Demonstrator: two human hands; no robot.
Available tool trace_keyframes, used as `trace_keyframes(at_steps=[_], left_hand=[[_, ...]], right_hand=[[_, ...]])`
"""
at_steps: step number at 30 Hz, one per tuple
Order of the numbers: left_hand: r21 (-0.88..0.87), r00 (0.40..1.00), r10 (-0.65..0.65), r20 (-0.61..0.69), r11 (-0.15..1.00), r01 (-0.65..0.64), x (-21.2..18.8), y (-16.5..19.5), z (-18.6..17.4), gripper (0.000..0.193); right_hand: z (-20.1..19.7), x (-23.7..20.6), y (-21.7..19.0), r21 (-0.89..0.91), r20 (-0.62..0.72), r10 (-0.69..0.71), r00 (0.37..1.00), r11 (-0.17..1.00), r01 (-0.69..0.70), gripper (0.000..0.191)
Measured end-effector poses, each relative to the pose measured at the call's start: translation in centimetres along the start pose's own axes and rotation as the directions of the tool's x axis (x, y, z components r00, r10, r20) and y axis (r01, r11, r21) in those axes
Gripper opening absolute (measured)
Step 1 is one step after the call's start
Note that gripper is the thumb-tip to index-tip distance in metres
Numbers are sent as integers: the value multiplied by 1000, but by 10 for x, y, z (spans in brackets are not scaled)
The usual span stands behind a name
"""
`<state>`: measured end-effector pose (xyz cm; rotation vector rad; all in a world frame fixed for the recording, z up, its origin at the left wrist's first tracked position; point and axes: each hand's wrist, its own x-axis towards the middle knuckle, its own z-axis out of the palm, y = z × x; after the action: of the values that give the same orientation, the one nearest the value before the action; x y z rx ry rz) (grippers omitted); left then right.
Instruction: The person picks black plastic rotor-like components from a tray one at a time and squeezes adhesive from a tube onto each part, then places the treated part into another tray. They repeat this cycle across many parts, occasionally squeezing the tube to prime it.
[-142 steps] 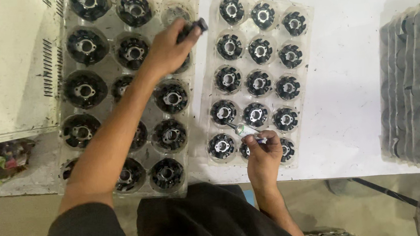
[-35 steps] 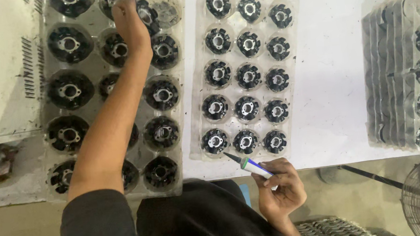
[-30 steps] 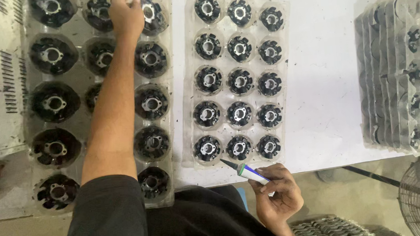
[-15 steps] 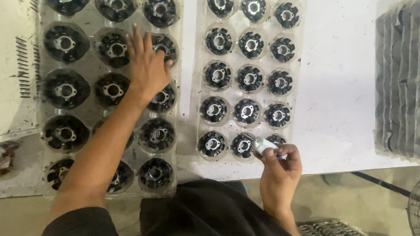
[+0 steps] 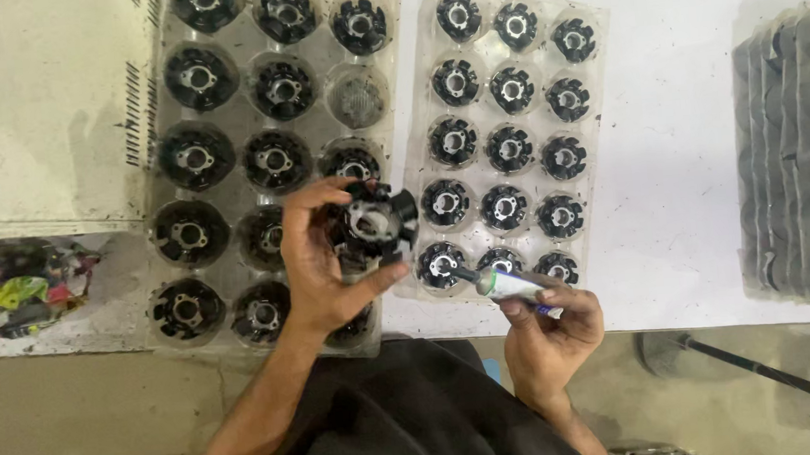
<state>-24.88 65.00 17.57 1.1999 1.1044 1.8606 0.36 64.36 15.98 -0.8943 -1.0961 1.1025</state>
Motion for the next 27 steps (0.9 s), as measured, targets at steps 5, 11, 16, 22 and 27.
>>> trace_keyframes(at_steps=[5,11,16,22,27], left_hand=[[-673,968,-246,-51,725,148,-19,41,-2,77],[-644,987,-161,20,752,136,-42,70,-27,62],[-431,999,-45,16,901,47,-63,94,-31,49],[-358,999,-9,37,934,21,-69,106,-38,44],[-306,995,-24,96,951,52,-73,105,-42,41]], right_hand=[[40,-33,-23,-245,139,-200,970,942,229,40],[73,-62,-47,-360,274,-379,884,812,460,48],[82,-75,-55,-305,349,-484,803,751,585,41],[82,-93,-70,-397,462,-451,764,665,633,36],[82,-92,-71,-431,500,-492,713,572,698,33]])
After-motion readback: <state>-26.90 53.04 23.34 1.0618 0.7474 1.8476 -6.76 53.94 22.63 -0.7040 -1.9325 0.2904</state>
